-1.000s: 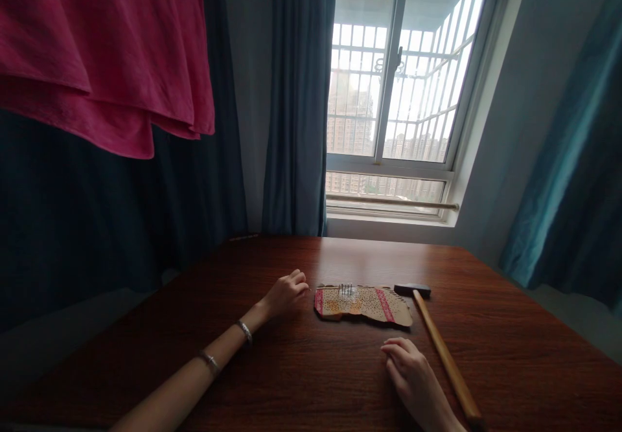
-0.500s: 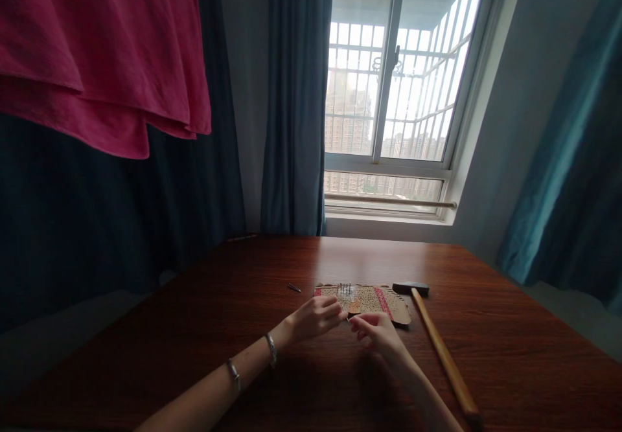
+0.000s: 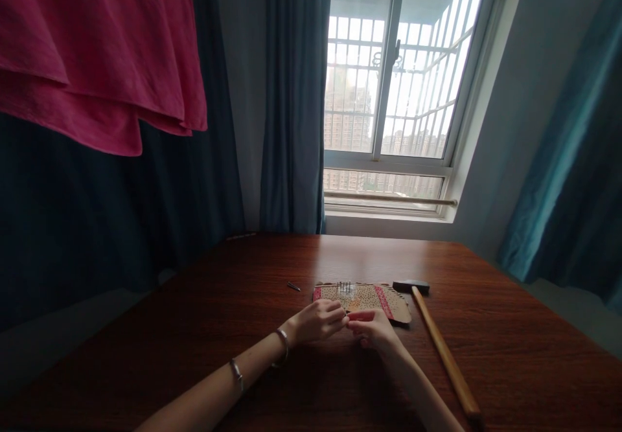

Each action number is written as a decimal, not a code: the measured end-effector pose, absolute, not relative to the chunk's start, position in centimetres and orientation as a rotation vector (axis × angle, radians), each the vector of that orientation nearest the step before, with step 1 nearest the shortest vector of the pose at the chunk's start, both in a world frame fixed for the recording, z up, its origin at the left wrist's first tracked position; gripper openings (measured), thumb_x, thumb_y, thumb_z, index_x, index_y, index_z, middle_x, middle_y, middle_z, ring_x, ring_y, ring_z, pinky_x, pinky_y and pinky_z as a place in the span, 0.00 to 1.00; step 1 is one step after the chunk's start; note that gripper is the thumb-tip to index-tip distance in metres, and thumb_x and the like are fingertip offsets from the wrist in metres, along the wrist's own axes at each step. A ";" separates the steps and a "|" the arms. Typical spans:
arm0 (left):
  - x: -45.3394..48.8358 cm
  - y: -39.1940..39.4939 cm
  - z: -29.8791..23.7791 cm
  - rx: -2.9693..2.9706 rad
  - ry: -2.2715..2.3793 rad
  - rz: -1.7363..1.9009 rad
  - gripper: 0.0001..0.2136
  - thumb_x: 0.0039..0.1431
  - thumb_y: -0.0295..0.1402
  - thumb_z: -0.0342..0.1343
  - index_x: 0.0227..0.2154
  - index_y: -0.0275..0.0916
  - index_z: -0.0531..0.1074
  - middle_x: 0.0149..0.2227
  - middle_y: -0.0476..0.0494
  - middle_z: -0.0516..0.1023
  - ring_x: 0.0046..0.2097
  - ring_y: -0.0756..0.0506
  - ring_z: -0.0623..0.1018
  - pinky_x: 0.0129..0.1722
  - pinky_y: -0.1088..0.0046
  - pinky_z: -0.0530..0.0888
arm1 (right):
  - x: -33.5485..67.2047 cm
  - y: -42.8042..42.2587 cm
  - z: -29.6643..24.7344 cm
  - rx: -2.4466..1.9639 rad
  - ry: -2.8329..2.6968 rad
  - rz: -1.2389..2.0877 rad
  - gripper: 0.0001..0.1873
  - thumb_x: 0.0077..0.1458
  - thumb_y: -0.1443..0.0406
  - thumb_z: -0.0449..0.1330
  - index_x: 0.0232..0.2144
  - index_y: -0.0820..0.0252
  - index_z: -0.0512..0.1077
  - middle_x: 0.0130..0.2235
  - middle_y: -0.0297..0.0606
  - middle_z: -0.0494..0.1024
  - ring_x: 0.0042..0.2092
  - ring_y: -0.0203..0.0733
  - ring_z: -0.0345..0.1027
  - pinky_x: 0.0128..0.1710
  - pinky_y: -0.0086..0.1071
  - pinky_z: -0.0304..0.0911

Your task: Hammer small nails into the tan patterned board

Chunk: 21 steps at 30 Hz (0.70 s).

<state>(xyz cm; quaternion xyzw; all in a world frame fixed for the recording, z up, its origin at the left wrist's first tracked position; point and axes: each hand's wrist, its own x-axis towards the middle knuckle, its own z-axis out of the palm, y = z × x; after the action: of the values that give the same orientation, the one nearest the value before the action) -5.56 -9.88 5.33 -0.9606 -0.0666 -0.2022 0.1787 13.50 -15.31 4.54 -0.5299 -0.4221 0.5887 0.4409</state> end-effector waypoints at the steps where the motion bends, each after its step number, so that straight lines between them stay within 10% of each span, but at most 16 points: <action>1: -5.5 -9.8 5.2 -2.726 -0.188 -0.590 0.09 0.65 0.27 0.43 0.38 0.37 0.69 0.31 0.44 0.69 0.34 0.47 0.70 0.31 0.71 0.69 | 13.5 -15.3 4.5 -1.298 -1.039 1.475 0.18 0.30 0.63 0.70 0.28 0.66 0.78 0.20 0.34 0.74 0.19 0.29 0.60 0.17 0.23 0.49; 14: -6.0 -8.7 5.3 -2.829 -0.306 -0.782 0.14 0.64 0.27 0.45 0.48 0.41 0.69 0.35 0.43 0.73 0.37 0.47 0.72 0.38 0.68 0.71 | 15.8 -13.8 4.8 -1.216 -1.121 1.588 0.13 0.37 0.64 0.65 0.30 0.63 0.75 0.21 0.31 0.72 0.23 0.31 0.63 0.19 0.21 0.52; 21: -5.3 -4.0 5.5 -2.973 -1.417 -1.595 0.19 0.52 0.33 0.59 0.47 0.36 0.70 0.42 0.39 0.73 0.41 0.44 0.74 0.41 0.65 0.73 | 18.3 -9.8 5.6 -1.374 -1.317 1.044 0.14 0.43 0.57 0.61 0.29 0.63 0.75 0.32 0.42 0.79 0.33 0.40 0.70 0.24 0.26 0.61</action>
<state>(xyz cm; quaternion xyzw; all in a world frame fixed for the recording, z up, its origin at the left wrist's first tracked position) -5.27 -4.03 5.50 -0.7854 -0.3743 -0.4212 -0.2561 18.25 -9.83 5.60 -0.5598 -0.5367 0.4254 0.4664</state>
